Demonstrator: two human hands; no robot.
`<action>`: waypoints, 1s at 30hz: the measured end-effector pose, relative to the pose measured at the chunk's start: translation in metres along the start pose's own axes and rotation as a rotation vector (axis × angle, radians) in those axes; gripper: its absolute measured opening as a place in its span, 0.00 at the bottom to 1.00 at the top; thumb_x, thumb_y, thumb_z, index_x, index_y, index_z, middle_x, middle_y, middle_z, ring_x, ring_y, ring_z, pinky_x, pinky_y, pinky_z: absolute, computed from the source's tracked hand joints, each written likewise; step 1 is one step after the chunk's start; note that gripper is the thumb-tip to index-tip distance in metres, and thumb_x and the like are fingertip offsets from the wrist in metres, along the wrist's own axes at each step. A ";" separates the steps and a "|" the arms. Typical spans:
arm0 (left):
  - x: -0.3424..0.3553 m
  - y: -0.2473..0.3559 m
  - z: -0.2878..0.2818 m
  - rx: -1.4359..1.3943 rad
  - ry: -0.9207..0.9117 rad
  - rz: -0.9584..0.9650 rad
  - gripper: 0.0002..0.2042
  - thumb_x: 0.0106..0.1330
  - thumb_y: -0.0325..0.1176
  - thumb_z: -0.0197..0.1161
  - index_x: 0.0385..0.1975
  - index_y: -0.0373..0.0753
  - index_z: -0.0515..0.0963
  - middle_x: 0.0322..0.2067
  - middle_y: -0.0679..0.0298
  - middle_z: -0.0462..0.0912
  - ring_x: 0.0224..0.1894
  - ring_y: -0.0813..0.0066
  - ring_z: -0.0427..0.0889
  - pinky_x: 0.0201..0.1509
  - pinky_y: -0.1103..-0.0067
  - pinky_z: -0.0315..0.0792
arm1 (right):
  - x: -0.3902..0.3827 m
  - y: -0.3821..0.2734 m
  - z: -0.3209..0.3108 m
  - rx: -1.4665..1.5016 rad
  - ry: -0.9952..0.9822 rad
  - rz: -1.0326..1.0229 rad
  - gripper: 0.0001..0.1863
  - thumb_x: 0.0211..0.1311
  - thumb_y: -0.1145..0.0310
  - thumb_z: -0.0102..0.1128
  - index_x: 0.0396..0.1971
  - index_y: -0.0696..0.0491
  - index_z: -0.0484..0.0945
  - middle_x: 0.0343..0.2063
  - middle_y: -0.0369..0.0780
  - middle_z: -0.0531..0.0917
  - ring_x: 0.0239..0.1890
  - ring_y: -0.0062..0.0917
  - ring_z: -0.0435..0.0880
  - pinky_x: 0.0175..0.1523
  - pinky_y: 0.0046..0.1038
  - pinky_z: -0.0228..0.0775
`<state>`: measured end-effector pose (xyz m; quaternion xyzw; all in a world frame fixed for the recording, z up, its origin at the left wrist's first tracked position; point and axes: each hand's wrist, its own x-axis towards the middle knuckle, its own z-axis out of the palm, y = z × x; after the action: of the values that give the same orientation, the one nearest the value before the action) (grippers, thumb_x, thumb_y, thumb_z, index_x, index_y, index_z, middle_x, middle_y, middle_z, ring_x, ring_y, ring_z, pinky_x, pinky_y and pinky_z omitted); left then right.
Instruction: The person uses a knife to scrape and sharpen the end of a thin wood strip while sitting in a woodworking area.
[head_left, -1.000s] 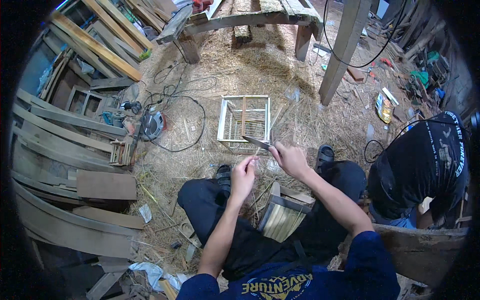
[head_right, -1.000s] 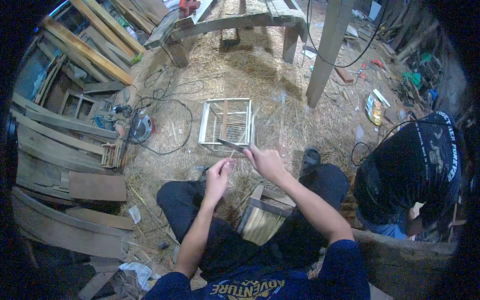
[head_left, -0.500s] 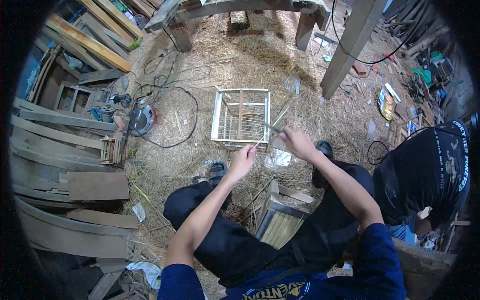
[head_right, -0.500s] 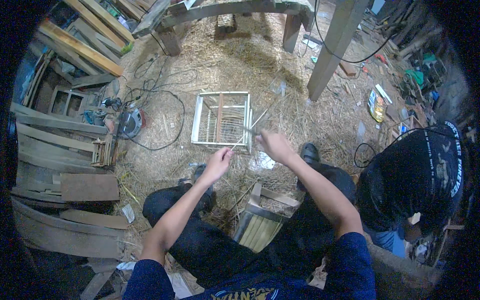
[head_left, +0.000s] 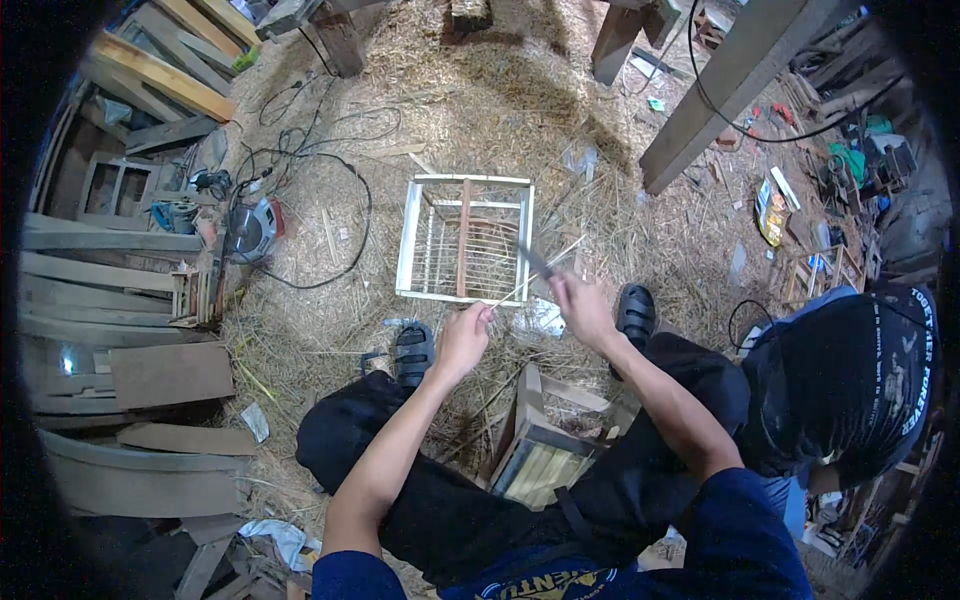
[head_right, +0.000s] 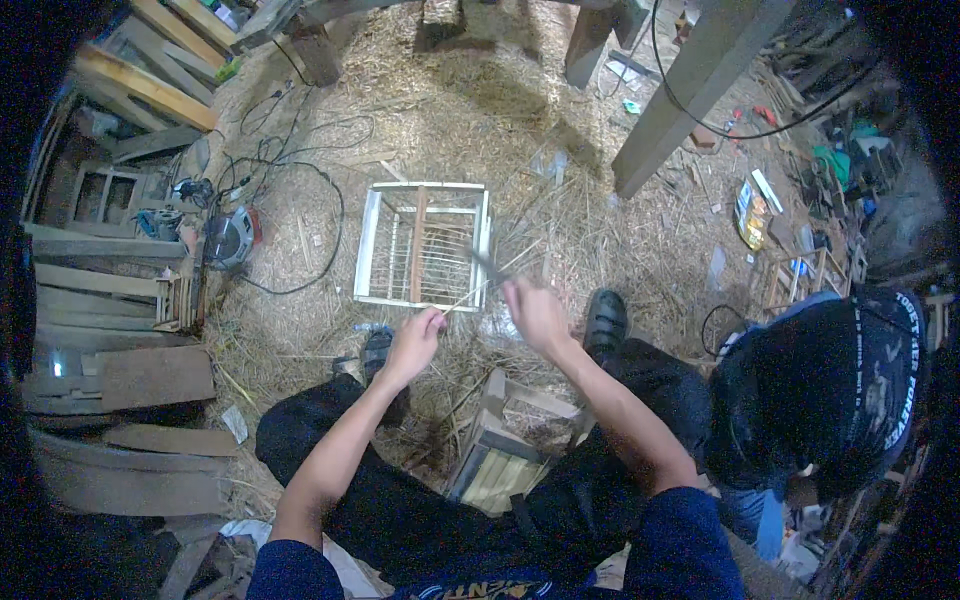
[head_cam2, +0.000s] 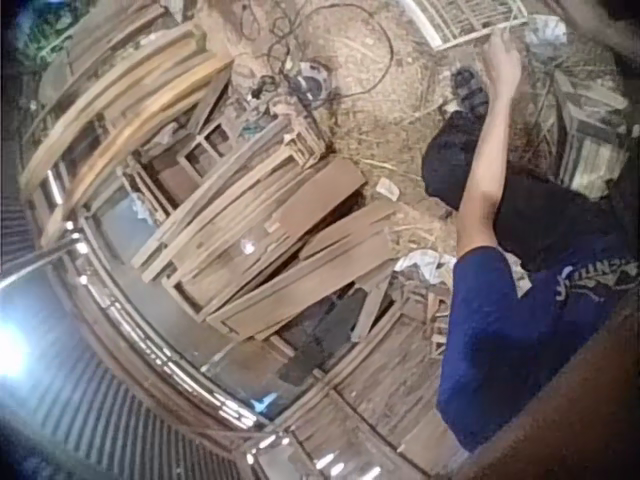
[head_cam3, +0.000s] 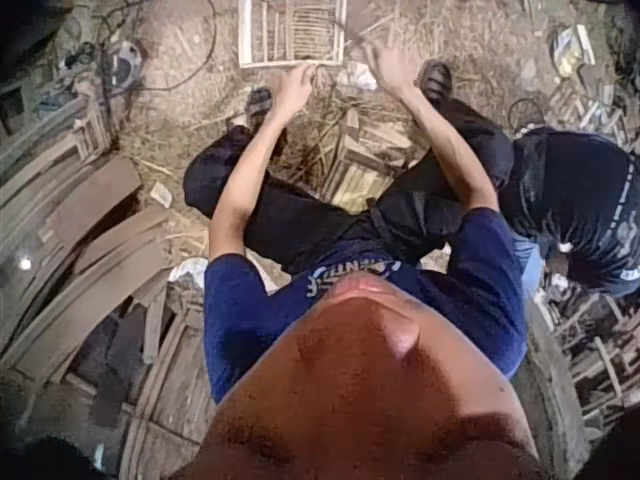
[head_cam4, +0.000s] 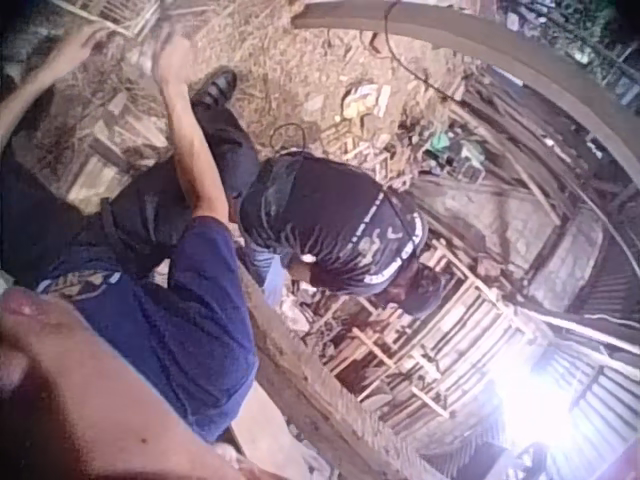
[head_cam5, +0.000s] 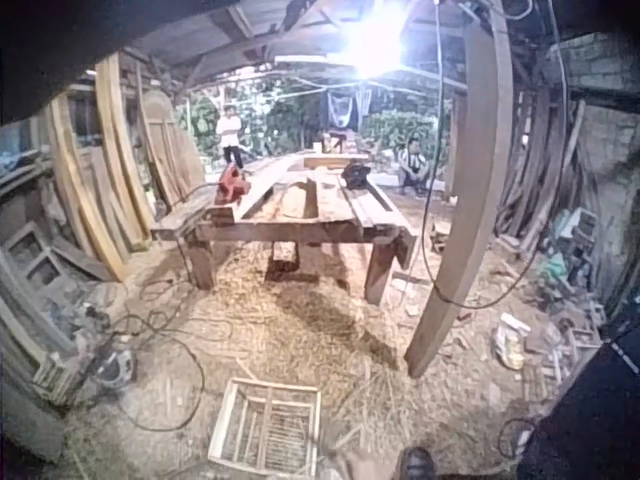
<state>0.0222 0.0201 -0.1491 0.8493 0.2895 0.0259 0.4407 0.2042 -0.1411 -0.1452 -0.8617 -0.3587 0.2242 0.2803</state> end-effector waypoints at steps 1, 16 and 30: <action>-0.003 -0.001 0.000 0.000 -0.010 -0.007 0.12 0.74 0.35 0.50 0.41 0.35 0.78 0.36 0.48 0.84 0.43 0.46 0.83 0.47 0.61 0.74 | -0.008 -0.010 0.003 0.006 -0.114 -0.040 0.19 0.75 0.53 0.45 0.39 0.56 0.74 0.20 0.54 0.80 0.26 0.54 0.81 0.34 0.53 0.72; 0.001 0.006 0.005 0.027 0.033 -0.021 0.09 0.71 0.30 0.52 0.41 0.37 0.79 0.35 0.48 0.85 0.39 0.46 0.84 0.45 0.60 0.77 | -0.002 -0.007 0.019 -0.001 0.156 0.021 0.20 0.76 0.54 0.45 0.39 0.56 0.77 0.15 0.51 0.79 0.18 0.49 0.80 0.26 0.47 0.73; 0.006 0.008 -0.001 0.056 -0.007 0.002 0.09 0.67 0.24 0.54 0.43 0.37 0.78 0.36 0.47 0.85 0.40 0.44 0.84 0.44 0.58 0.76 | 0.013 0.001 -0.008 0.162 0.168 0.204 0.25 0.75 0.52 0.45 0.42 0.59 0.81 0.21 0.54 0.80 0.24 0.45 0.82 0.34 0.46 0.71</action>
<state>0.0305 0.0202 -0.1433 0.8617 0.2878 0.0153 0.4176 0.2181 -0.1345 -0.1427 -0.8839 -0.2253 0.2069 0.3538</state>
